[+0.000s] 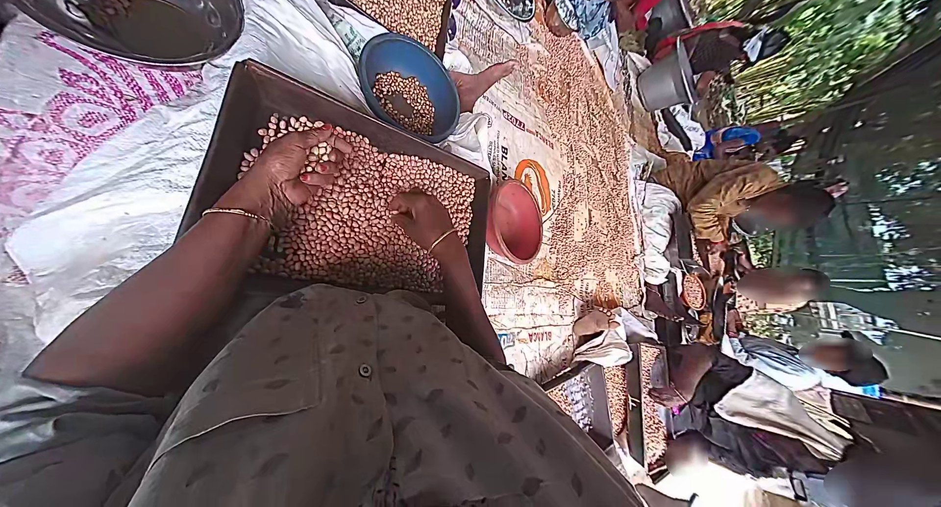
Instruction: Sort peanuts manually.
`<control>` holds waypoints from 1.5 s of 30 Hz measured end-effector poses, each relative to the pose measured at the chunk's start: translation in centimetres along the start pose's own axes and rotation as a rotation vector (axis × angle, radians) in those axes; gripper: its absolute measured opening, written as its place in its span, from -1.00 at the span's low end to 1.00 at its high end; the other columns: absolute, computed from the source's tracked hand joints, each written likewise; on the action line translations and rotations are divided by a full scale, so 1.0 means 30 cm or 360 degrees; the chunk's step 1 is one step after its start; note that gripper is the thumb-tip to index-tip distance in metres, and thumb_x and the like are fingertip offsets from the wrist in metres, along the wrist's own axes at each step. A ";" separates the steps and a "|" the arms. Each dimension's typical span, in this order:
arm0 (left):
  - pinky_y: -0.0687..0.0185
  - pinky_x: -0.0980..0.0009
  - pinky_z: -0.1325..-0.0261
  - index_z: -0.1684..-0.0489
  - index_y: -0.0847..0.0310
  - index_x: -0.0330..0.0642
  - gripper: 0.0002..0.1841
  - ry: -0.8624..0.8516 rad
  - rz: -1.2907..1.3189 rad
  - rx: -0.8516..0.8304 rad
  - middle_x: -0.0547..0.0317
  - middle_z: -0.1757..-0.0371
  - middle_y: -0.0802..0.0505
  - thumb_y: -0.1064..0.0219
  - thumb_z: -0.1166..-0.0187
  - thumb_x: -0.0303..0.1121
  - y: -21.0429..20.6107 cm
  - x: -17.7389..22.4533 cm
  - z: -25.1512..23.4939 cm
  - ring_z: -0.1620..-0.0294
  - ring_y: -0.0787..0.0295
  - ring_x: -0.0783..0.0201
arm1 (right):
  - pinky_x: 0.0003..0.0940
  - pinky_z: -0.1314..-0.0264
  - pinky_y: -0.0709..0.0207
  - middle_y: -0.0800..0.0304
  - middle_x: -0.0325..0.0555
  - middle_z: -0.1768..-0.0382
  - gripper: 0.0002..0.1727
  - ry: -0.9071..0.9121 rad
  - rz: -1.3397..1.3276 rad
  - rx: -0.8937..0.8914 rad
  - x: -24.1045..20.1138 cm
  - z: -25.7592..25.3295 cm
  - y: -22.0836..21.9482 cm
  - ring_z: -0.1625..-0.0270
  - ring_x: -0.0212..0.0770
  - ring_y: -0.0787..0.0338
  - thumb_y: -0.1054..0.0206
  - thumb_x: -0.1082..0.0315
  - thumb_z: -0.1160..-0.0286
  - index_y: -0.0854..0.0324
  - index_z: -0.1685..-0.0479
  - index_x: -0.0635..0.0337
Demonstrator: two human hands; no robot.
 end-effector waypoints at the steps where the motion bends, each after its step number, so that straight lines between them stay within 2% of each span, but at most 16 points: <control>1: -0.03 0.77 0.80 0.26 -0.60 -0.04 -0.59 -0.0022 0.0029 0.0057 0.45 0.65 -0.51 0.13 -0.89 -0.13 0.003 0.001 -0.003 0.83 -0.19 0.63 | 0.16 -0.23 -0.65 -0.82 0.13 -0.09 -0.78 -0.0011 0.0054 0.0012 0.009 0.013 -0.026 -0.16 0.11 -0.82 -0.37 0.44 -0.54 -0.81 -0.07 0.25; 3: -0.03 0.76 0.81 0.28 -0.60 -0.05 -0.58 -0.0043 0.0039 0.0090 0.44 0.65 -0.52 0.13 -0.89 -0.13 0.002 -0.001 -0.005 0.84 -0.20 0.63 | 0.11 -0.22 -0.68 -0.85 0.14 -0.05 -0.83 0.0059 0.0066 0.0220 0.028 0.032 -0.070 -0.15 0.11 -0.84 -0.39 0.44 -0.53 -0.83 0.04 0.28; 6: -0.03 0.76 0.81 0.23 -0.61 -0.07 -0.54 -0.0041 -0.0043 0.0052 0.42 0.62 -0.57 0.18 -0.91 -0.08 0.000 -0.011 -0.004 0.84 -0.20 0.63 | 0.12 -0.24 -0.68 -0.86 0.14 -0.05 -0.84 0.0110 0.0021 0.0326 0.008 0.070 -0.070 -0.19 0.14 -0.83 -0.39 0.43 -0.57 -0.84 0.02 0.26; 9: -0.06 0.74 0.80 0.16 -0.64 -0.09 -0.49 -0.0045 -0.0112 -0.0020 0.39 0.59 -0.62 0.22 -0.91 -0.02 0.002 -0.011 -0.011 0.83 -0.24 0.61 | 0.15 -0.14 -0.68 -0.86 0.12 -0.05 -0.81 0.0062 -0.0054 0.0282 0.008 0.066 -0.047 -0.10 0.11 -0.86 -0.32 0.43 -0.62 -0.82 -0.02 0.25; 11: -0.06 0.75 0.79 0.15 -0.63 -0.09 -0.49 -0.0057 -0.0128 -0.0023 0.40 0.58 -0.61 0.23 -0.91 -0.02 0.003 -0.009 -0.008 0.82 -0.23 0.61 | 0.14 -0.21 -0.67 -0.88 0.13 -0.09 -0.76 0.0038 -0.0128 0.0230 0.042 0.035 -0.055 -0.11 0.10 -0.87 -0.26 0.44 -0.62 -0.82 -0.05 0.28; 17: -0.06 0.73 0.78 0.20 -0.65 -0.07 -0.49 -0.0079 -0.0095 0.0039 0.40 0.57 -0.62 0.21 -0.91 -0.03 -0.002 -0.005 -0.007 0.81 -0.24 0.60 | 0.11 -0.13 -0.67 -0.81 0.15 -0.14 -0.73 0.0066 -0.0172 0.0150 0.064 0.029 -0.067 -0.08 0.09 -0.83 -0.27 0.45 -0.56 -0.78 -0.13 0.26; 24: -0.06 0.74 0.78 0.18 -0.64 -0.07 -0.50 -0.0097 -0.0088 0.0047 0.40 0.55 -0.64 0.22 -0.91 -0.04 -0.005 -0.001 0.002 0.80 -0.25 0.62 | 0.14 0.03 -0.71 -0.81 0.08 -0.12 -0.83 0.0009 0.0080 0.0273 0.011 0.040 -0.100 -0.04 0.09 -0.85 -0.37 0.36 -0.55 -0.82 0.06 0.21; 26: -0.06 0.74 0.78 0.19 -0.64 -0.06 -0.49 -0.0095 -0.0134 0.0035 0.40 0.56 -0.65 0.23 -0.91 -0.03 -0.005 -0.001 0.003 0.80 -0.26 0.62 | 0.15 -0.07 -0.70 -0.82 0.09 -0.13 -0.83 0.0021 -0.0043 0.0292 0.031 0.038 -0.096 -0.09 0.09 -0.84 -0.36 0.39 -0.55 -0.82 0.08 0.24; 28: -0.06 0.74 0.79 0.18 -0.65 -0.07 -0.45 -0.0065 -0.0221 -0.0010 0.39 0.57 -0.68 0.24 -0.90 0.03 -0.009 -0.005 0.002 0.81 -0.27 0.62 | 0.05 -0.01 -0.70 -0.84 0.12 -0.06 -0.83 0.0075 -0.0271 0.0414 0.050 0.031 -0.080 0.04 0.03 -0.85 -0.36 0.40 -0.55 -0.81 0.08 0.29; 30: -0.09 0.71 0.79 0.16 -0.69 -0.07 -0.36 0.0008 -0.0356 -0.0105 0.35 0.53 -0.72 0.30 -0.88 0.13 -0.020 -0.016 0.003 0.80 -0.31 0.59 | -0.31 0.28 -0.66 -0.83 0.08 0.04 -0.84 0.0258 -0.0663 0.0589 0.037 0.025 -0.047 0.35 -0.24 -0.73 -0.36 0.46 -0.54 -0.79 0.07 0.36; 32: -0.15 0.70 0.78 0.12 -0.69 -0.06 -0.31 0.0114 -0.0464 -0.0206 0.28 0.48 -0.76 0.34 -0.85 0.20 -0.033 -0.036 0.004 0.76 -0.40 0.55 | -0.46 0.25 -0.76 -0.83 0.10 -0.01 -0.77 0.0434 -0.1069 0.0607 -0.015 0.019 0.003 0.36 -0.37 -0.78 -0.30 0.56 -0.57 -0.74 -0.10 0.46; 34: -0.12 0.69 0.77 0.12 -0.71 -0.07 -0.27 0.0185 -0.0492 -0.0331 0.26 0.47 -0.76 0.37 -0.83 0.23 -0.042 -0.050 0.005 0.75 -0.38 0.54 | -0.41 0.15 -0.79 -0.86 0.12 0.04 -0.74 0.0459 -0.1029 0.0674 -0.041 -0.012 0.036 0.31 -0.33 -0.83 -0.26 0.55 -0.62 -0.71 -0.17 0.48; 36: -0.03 0.73 0.82 0.15 -0.69 -0.10 -0.28 0.0189 -0.0429 -0.0420 0.28 0.50 -0.71 0.38 -0.85 0.18 -0.038 -0.050 0.004 0.81 -0.27 0.59 | -0.27 0.09 -0.77 -0.88 0.16 0.09 -0.77 0.0347 -0.0614 0.0740 -0.014 -0.063 0.032 0.25 -0.17 -0.85 -0.28 0.51 -0.61 -0.77 -0.06 0.44; 38: 0.02 0.75 0.84 0.20 -0.65 -0.11 -0.38 0.0158 -0.0268 -0.0308 0.34 0.55 -0.65 0.30 -0.89 0.07 -0.030 -0.034 0.010 0.85 -0.17 0.63 | 0.02 -0.13 -0.71 -0.87 0.20 0.01 -0.77 0.0128 -0.0172 0.0554 0.018 -0.105 -0.005 0.01 0.08 -0.87 -0.29 0.45 -0.61 -0.80 -0.04 0.36; 40: -0.02 0.76 0.84 0.20 -0.61 -0.09 -0.47 0.0091 -0.0081 -0.0118 0.39 0.60 -0.59 0.23 -0.89 0.00 -0.014 -0.013 0.006 0.86 -0.17 0.63 | 0.13 -0.26 -0.66 -0.84 0.19 -0.10 -0.75 -0.0020 0.0080 0.0391 0.033 -0.123 -0.056 -0.20 0.17 -0.83 -0.28 0.42 -0.63 -0.80 -0.10 0.29; 45: -0.06 0.72 0.80 0.20 -0.61 -0.07 -0.52 -0.0116 0.0000 0.0189 0.38 0.60 -0.62 0.20 -0.91 -0.05 0.007 -0.003 -0.010 0.83 -0.25 0.59 | 0.12 -0.12 -0.70 -0.87 0.18 0.01 -0.77 -0.0061 -0.0061 0.0536 0.052 -0.112 -0.063 -0.01 0.13 -0.88 -0.29 0.40 -0.62 -0.80 -0.04 0.32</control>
Point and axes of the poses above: each hand's wrist, its own z-axis away from the middle knuckle, its own y-axis out of the back of the hand, x = y × z, the point moved 2 cm from there along -z, towards the middle knuckle
